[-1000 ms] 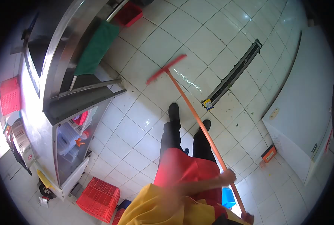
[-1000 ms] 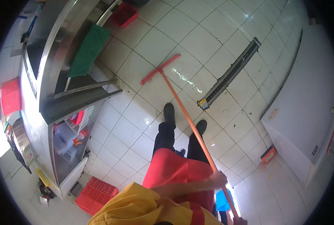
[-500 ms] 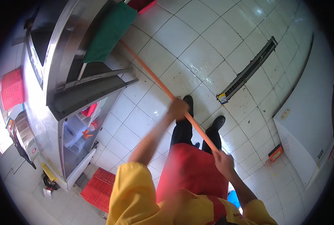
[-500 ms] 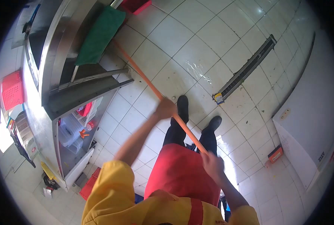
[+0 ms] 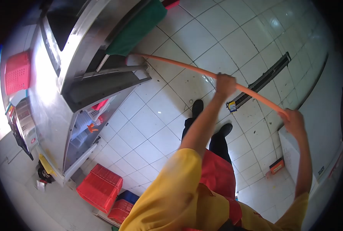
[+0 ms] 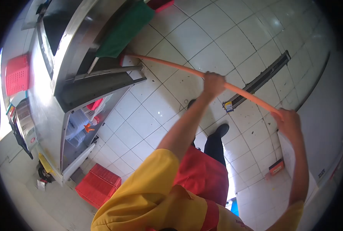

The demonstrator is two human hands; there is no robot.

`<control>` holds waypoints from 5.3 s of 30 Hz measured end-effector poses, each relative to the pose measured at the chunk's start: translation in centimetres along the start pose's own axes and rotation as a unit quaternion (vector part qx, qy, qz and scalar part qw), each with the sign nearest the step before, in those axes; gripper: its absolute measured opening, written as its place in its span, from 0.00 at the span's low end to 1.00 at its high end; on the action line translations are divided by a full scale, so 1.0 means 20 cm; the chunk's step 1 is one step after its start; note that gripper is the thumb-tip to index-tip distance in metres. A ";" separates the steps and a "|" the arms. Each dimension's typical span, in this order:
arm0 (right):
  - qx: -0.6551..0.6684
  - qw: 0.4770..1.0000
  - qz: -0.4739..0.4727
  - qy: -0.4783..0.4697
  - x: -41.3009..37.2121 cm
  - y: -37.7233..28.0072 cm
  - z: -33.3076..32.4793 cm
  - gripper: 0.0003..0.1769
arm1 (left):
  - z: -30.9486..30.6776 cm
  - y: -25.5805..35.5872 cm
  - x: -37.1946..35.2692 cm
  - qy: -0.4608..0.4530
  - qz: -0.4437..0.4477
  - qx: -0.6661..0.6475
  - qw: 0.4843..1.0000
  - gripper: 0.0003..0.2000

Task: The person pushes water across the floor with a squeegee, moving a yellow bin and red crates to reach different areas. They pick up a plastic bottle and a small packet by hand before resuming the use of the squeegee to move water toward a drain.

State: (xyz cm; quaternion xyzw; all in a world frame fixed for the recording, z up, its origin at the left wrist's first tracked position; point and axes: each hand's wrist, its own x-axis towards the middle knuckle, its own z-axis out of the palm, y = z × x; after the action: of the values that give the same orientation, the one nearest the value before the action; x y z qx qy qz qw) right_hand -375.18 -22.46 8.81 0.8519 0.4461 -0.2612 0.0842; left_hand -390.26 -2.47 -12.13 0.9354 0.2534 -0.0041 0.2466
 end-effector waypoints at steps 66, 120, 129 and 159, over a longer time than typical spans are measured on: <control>0.136 0.873 0.461 -0.078 -4.03 -0.14 1.07 0.30 | 0.39 2.05 -2.64 -0.501 0.408 -0.083 0.758 0.05; 0.519 0.747 0.393 0.135 -3.32 -0.55 1.68 0.13 | 0.78 1.64 -1.93 -0.302 0.490 0.291 0.764 0.05; 0.561 0.676 0.478 0.019 -3.33 -0.24 1.74 0.15 | 1.07 1.89 -1.86 -0.387 0.514 0.289 0.709 0.06; 0.648 0.567 0.493 0.126 -3.77 -0.18 1.63 0.11 | 0.89 2.58 -1.97 -0.413 0.614 0.241 0.628 0.05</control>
State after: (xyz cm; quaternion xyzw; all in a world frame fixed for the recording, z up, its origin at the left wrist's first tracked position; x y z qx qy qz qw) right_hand -425.13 -86.61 20.65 0.7904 -0.3258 -0.2883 -0.4313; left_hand -397.92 -68.07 1.20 0.8010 -0.5175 -0.2986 0.0366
